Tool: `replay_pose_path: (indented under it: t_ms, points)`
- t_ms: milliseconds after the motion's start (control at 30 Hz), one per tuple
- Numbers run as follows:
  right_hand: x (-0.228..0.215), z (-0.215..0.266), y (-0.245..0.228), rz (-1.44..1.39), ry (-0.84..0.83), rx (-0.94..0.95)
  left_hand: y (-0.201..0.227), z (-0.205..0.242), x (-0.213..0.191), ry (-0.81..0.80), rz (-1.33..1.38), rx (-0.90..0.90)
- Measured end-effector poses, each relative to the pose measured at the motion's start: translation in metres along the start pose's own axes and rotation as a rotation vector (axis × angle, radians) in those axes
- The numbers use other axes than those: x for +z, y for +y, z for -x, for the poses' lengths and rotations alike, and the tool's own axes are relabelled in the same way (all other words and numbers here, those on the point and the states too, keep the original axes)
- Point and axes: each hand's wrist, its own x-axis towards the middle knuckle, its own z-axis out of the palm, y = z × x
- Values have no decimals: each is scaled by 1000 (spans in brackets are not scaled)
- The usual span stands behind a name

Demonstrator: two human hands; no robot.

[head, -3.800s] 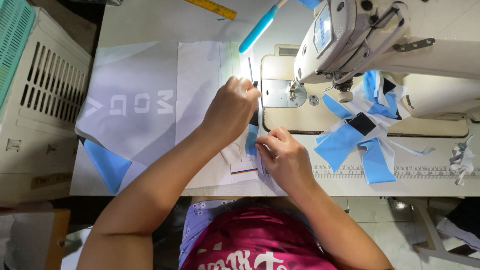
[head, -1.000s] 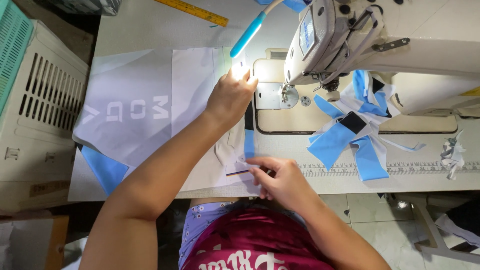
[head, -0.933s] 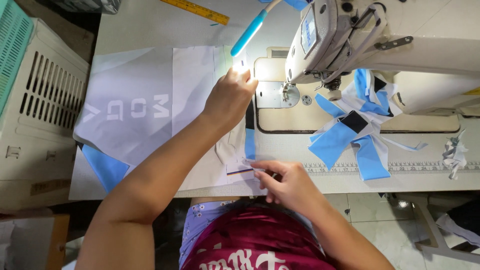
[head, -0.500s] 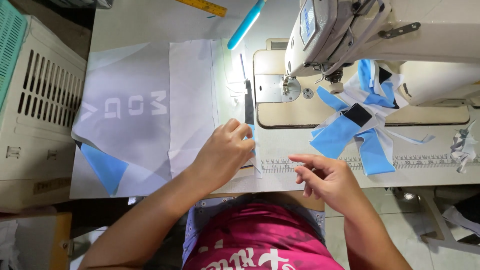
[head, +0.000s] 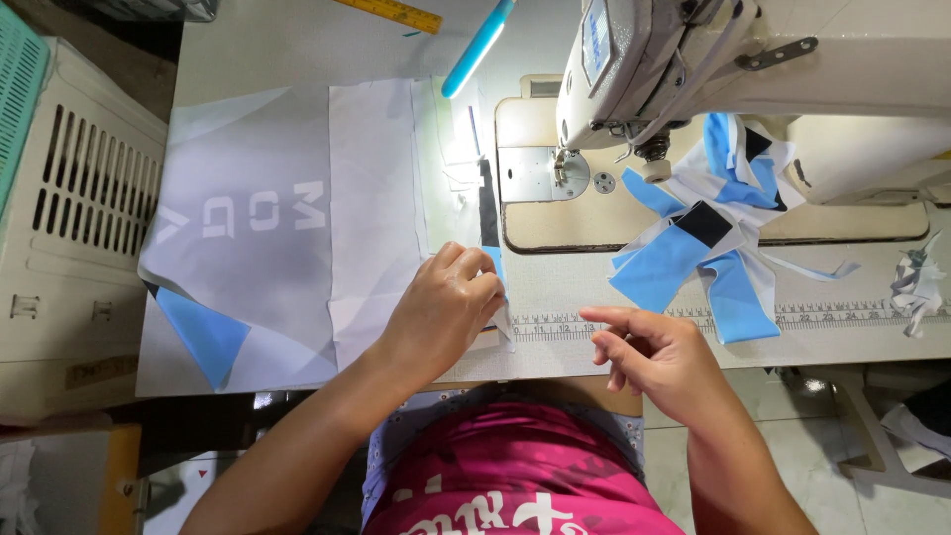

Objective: Preparing and aligning fabric pieces on a sewing machine table for assembly.

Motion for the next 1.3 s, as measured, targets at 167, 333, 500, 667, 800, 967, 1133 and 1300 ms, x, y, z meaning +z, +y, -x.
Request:
replay_pose_path:
  t_ms: [167,333,500,667,800,967,1133,1300]
  points:
    - [-1,1,-1,29,-8,-2,5,0,-6,7,34,-16]
    - [-13,-1,3,97,53,-3,6,3,-4,14,90,-21]
    - [-46,-14,7,564,418,-252,16,3,-22,89,136,-20]
    - [-39,-16,8,745,339,-197,28,0,-38,166,246,21]
    - [-36,-17,12,768,355,-294,38,0,-40,148,358,41]
    - [-19,2,-17,557,313,-419,65,-3,-33,-182,996,-157]
    - [1,22,-41,429,-1,-686,83,-5,16,-468,1959,-851]
    - [13,30,-34,355,-187,-788,83,-28,2,-410,2071,-875]
